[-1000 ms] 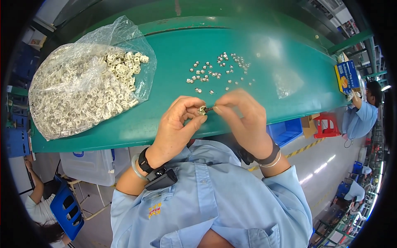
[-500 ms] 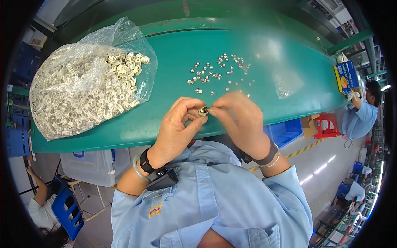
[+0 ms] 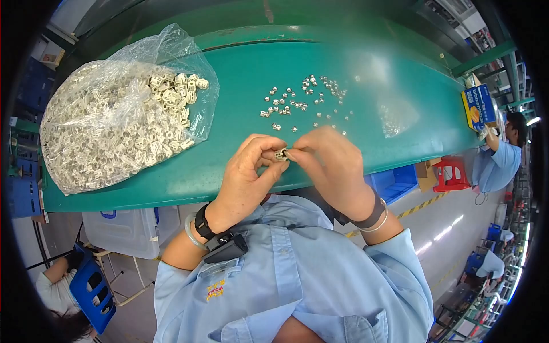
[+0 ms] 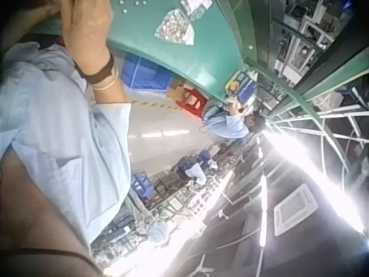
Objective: The person picks up a white plastic housing and a metal contact, then inserts the contact into the housing using a small tool before placing the assembled unit on the work surface.
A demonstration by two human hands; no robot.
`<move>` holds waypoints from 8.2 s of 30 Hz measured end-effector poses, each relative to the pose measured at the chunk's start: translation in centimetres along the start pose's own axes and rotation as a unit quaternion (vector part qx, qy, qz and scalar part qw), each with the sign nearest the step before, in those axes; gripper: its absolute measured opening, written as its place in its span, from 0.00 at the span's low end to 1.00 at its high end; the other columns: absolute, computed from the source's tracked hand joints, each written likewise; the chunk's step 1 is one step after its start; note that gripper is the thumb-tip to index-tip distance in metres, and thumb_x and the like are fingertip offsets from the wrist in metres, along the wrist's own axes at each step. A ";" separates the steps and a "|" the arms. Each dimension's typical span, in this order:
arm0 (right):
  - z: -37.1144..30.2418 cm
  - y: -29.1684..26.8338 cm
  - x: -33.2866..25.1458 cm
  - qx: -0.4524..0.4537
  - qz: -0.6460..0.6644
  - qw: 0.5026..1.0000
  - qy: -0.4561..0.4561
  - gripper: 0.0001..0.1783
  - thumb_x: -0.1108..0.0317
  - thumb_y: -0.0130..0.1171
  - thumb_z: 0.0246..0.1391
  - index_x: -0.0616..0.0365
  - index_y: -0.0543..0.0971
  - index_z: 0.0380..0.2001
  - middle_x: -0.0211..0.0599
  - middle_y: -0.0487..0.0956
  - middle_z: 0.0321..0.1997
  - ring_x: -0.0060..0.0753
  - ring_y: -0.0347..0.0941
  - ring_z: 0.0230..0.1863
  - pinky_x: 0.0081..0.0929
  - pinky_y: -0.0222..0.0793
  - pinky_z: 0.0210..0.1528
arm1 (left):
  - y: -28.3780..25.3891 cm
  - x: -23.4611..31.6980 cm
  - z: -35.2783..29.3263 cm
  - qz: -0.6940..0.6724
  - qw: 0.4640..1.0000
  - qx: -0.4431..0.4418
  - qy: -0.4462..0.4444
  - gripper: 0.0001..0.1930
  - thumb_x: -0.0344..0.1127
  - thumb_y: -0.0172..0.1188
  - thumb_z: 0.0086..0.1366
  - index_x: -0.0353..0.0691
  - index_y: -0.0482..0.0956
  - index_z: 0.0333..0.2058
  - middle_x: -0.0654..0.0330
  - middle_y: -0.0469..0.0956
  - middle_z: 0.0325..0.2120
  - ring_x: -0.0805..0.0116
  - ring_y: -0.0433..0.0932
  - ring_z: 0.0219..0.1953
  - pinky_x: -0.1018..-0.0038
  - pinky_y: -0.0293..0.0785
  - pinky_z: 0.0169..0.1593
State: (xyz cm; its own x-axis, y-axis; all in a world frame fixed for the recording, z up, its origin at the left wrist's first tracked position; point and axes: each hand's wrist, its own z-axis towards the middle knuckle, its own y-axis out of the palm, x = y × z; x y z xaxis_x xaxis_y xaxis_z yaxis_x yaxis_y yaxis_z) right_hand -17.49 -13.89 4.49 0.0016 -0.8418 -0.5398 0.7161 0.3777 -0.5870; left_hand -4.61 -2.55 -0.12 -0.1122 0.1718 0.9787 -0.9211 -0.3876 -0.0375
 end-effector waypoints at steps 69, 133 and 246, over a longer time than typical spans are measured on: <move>-3.9 -0.8 3.4 0.026 0.208 0.951 0.226 0.03 0.81 0.57 0.51 0.63 0.75 0.30 0.34 0.74 0.28 0.26 0.71 0.28 0.22 0.67 0.31 | -14.3 0.7 11.5 0.683 0.687 -0.131 0.210 0.08 0.26 0.58 0.55 0.36 0.78 0.36 0.56 0.75 0.32 0.58 0.75 0.35 0.67 0.73 0.37; 0.1 -1.5 -0.3 0.044 0.275 0.945 0.171 0.04 0.77 0.60 0.53 0.60 0.77 0.33 0.30 0.75 0.30 0.21 0.70 0.29 0.19 0.66 0.29 | -2.6 -0.1 0.0 -0.435 0.883 -0.049 -0.170 0.14 0.41 0.50 0.70 0.37 0.70 0.47 0.57 0.76 0.34 0.67 0.77 0.28 0.72 0.74 0.32; 1.1 -1.2 -0.7 -0.072 0.112 0.990 0.039 0.08 0.80 0.63 0.45 0.62 0.78 0.31 0.39 0.78 0.30 0.36 0.75 0.30 0.27 0.69 0.31 | -1.9 -0.6 -0.6 -0.354 0.925 -0.040 -0.131 0.13 0.22 0.58 0.62 0.35 0.71 0.45 0.62 0.76 0.35 0.74 0.76 0.36 0.79 0.74 0.42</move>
State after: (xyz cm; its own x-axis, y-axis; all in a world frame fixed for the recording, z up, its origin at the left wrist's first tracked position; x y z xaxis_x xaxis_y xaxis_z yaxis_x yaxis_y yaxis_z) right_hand -17.56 -14.17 6.28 0.0919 -0.6999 -0.7083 0.5970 0.6080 -0.5234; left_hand -3.05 -1.35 -0.71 0.6138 0.1284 0.7789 -0.7551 -0.1925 0.6268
